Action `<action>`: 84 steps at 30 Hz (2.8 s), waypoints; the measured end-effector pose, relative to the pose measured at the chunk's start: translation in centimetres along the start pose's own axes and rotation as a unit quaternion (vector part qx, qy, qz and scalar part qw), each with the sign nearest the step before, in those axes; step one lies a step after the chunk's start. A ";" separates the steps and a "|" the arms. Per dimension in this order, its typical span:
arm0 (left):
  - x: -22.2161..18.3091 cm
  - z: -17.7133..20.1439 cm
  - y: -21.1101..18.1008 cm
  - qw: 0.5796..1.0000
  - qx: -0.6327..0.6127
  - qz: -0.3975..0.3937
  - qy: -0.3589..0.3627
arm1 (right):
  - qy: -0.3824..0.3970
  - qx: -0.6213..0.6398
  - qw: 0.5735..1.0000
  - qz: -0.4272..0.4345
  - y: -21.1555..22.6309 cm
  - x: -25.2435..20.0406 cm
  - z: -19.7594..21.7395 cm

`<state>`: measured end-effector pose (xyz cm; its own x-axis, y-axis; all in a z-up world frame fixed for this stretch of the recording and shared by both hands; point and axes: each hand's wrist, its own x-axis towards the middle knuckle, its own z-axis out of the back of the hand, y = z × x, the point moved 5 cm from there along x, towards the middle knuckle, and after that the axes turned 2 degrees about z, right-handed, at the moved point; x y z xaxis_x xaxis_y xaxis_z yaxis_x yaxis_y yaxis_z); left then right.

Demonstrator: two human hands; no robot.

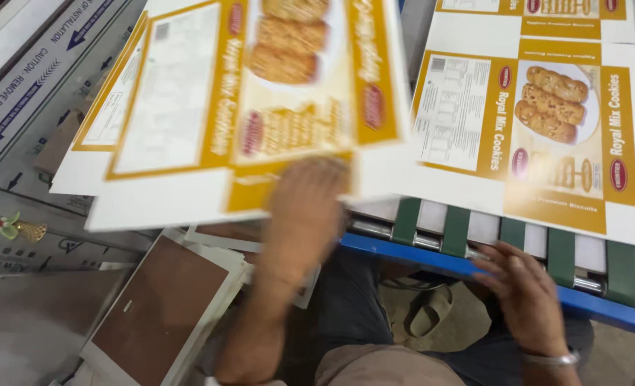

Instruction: The person sorts printed cookie box flats by hand, picking them up from a pile and placing them onto a conveyor belt system.

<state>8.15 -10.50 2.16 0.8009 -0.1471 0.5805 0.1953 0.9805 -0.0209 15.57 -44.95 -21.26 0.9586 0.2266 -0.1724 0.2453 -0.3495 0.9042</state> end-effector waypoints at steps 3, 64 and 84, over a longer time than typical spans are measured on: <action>-0.5 -3.3 -8.1 1.000 -0.001 -0.022 0.006 | 0.230 0.132 0.964 0.028 2.1 -1.0 -8.6; -2.6 4.7 8.5 0.990 -0.092 0.091 0.056 | -0.167 0.051 0.983 -0.062 -5.0 0.1 8.4; -0.7 1.3 -4.4 0.987 -0.075 0.041 0.136 | -0.132 0.123 0.983 0.017 3.3 1.9 -4.8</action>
<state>6.02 -14.50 2.90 0.9360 -0.1170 0.3319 0.1880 0.9635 -0.1904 17.47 -41.35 -16.69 0.9630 -0.0221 -0.2686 0.2086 -0.5700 0.7947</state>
